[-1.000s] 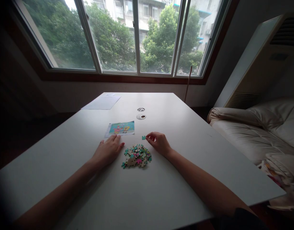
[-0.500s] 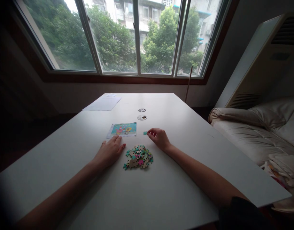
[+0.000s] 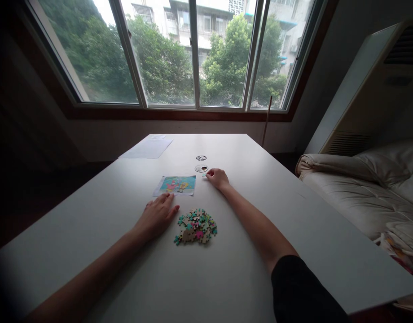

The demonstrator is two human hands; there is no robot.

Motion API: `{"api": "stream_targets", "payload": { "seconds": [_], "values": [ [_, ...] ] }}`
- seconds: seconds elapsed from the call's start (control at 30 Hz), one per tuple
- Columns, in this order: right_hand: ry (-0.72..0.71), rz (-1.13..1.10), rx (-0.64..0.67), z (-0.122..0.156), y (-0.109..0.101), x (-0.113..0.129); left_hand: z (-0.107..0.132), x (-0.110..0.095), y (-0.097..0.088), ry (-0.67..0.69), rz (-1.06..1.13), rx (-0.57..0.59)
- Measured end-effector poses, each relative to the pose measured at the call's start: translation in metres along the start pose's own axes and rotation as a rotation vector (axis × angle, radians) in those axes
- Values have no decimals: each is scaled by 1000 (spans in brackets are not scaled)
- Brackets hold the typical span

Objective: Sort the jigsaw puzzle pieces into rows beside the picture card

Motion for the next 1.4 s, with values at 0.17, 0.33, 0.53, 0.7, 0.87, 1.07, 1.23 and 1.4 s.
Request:
{"api": "stream_targets", "payload": {
  "seconds": [0.17, 0.33, 0.53, 0.7, 0.87, 1.07, 1.23, 1.4],
  "values": [
    [10, 45, 35, -4, 6, -8, 1, -1, 0, -6, -1, 9],
    [-72, 103, 30, 3, 8, 4, 2, -2, 1, -20, 2, 9],
    [-219, 175, 142, 12, 22, 23, 2, -2, 3, -17, 4, 2],
    [-257, 221, 205, 15, 27, 27, 1, -1, 7, -19, 8, 19],
    [-265, 223, 224, 15, 29, 26, 2, -1, 5, -20, 12, 14],
    [-270, 158, 190, 16, 25, 28, 3, -1, 4, -21, 23, 17],
    [-288, 62, 129, 26, 11, 35, 5, -3, -5, 6, 28, -51],
    [-306, -179, 148, 67, -5, 45, 7, -20, -16, 252, 178, -154]
  ]
}}
Point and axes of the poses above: each hand's wrist, its own z-axis away from the middle knuckle, its own y-axis out of the palm, x = y × z, the point moved 7 cm from there along -z, towards the middle knuckle, and after that the axes turned 7 degrees about x, right-handed, at the moved point
